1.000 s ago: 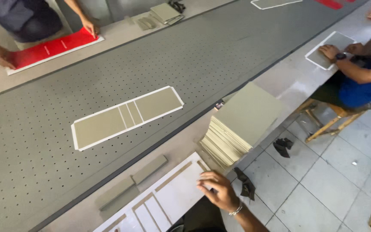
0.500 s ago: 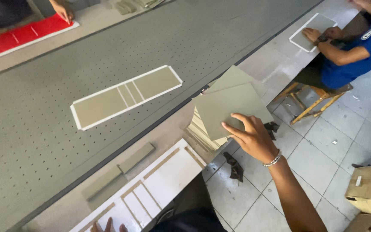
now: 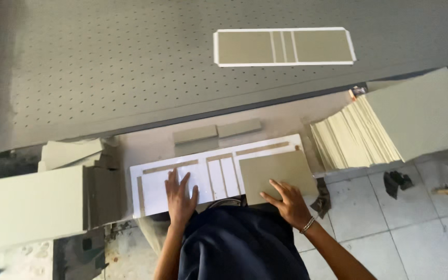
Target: The person assembles books by placing beige book blocks into white frames on a perforated table, then covering them with red covers. The person repeatedly picks up blocks, aligns them in the frames, and smooths the red covers over the blocks.
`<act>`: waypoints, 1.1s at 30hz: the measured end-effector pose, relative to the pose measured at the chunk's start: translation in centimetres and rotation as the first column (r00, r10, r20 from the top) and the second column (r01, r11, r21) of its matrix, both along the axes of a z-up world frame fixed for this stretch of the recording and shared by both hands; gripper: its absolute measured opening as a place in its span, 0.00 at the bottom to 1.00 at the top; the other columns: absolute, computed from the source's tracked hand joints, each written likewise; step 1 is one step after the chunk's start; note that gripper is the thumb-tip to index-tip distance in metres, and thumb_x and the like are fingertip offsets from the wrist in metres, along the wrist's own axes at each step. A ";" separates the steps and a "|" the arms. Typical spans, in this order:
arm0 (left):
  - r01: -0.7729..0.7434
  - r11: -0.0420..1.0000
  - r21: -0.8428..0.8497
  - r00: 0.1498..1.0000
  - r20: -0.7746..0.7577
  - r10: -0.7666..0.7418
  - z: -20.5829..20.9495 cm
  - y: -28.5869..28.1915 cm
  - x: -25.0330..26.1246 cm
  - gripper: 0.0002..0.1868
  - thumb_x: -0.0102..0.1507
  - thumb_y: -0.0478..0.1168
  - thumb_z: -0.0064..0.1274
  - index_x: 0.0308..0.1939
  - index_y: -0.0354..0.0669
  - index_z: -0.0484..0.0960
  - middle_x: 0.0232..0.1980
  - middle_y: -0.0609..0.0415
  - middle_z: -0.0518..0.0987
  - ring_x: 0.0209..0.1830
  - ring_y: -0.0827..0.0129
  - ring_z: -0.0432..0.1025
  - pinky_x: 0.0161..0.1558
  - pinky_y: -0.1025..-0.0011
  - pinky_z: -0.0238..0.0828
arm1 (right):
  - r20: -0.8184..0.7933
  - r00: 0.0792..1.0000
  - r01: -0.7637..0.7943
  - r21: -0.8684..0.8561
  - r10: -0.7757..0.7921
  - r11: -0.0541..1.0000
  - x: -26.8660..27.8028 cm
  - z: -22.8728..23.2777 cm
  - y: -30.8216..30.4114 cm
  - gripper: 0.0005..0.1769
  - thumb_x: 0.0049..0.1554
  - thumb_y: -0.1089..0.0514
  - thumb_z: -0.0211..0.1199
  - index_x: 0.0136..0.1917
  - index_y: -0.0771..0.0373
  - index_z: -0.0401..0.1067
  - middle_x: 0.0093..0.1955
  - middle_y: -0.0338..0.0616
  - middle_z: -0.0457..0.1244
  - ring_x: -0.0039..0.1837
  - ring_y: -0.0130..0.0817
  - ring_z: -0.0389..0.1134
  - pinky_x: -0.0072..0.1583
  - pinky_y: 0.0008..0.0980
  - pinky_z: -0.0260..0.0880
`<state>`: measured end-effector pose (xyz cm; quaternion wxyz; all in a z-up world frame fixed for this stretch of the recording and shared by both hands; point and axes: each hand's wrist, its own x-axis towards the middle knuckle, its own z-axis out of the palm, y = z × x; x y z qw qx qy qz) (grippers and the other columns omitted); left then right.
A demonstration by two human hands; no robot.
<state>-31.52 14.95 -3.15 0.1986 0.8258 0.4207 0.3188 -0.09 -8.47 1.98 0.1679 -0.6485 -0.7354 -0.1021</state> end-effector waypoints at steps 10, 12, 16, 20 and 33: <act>0.015 0.999 -0.049 0.992 0.126 -0.008 2.2 0.3 0.0 0.23 0.67 0.45 0.54 0.66 0.48 0.75 0.78 0.37 0.61 0.81 0.39 0.52 0.77 0.41 0.46 | -0.110 0.993 -0.061 -0.110 0.049 0.992 0.8 -5.0 1.9 0.30 0.63 0.63 0.54 0.73 0.34 0.67 0.80 0.41 0.52 0.80 0.51 0.54 0.70 0.57 0.58; 0.032 0.998 -0.061 0.989 0.147 -0.022 4.6 0.1 -0.7 0.22 0.68 0.43 0.54 0.66 0.49 0.75 0.78 0.40 0.61 0.81 0.42 0.53 0.77 0.41 0.48 | -0.116 0.992 -0.058 -0.133 0.043 0.989 0.6 -4.8 2.2 0.30 0.63 0.61 0.53 0.73 0.33 0.67 0.80 0.42 0.52 0.80 0.51 0.53 0.70 0.56 0.58; 0.024 1.000 -0.015 0.978 0.207 -0.021 13.2 -0.3 -3.5 0.17 0.68 0.37 0.53 0.62 0.48 0.79 0.73 0.46 0.68 0.77 0.50 0.61 0.74 0.54 0.62 | -0.164 0.986 -0.039 -0.148 0.015 0.988 0.0 -4.9 2.7 0.24 0.64 0.56 0.53 0.70 0.33 0.71 0.80 0.51 0.51 0.81 0.50 0.52 0.72 0.54 0.56; -0.135 0.967 0.217 0.979 0.177 0.097 18.7 1.4 -9.9 0.16 0.68 0.31 0.53 0.60 0.43 0.81 0.65 0.44 0.75 0.67 0.52 0.71 0.68 0.57 0.68 | -0.236 0.972 -0.038 -0.118 0.009 0.992 -0.4 -4.7 2.6 0.31 0.59 0.64 0.58 0.68 0.32 0.73 0.81 0.49 0.50 0.79 0.52 0.55 0.70 0.57 0.60; -0.563 0.791 0.238 0.706 -0.358 0.610 18.3 3.4 -26.0 0.31 0.62 0.34 0.59 0.69 0.60 0.75 0.72 0.57 0.73 0.73 0.52 0.62 0.75 0.40 0.47 | -0.179 0.983 0.060 0.051 -0.050 0.997 0.7 -8.8 3.4 0.31 0.47 0.59 0.62 0.60 0.27 0.77 0.78 0.54 0.62 0.58 0.52 0.71 0.57 0.49 0.73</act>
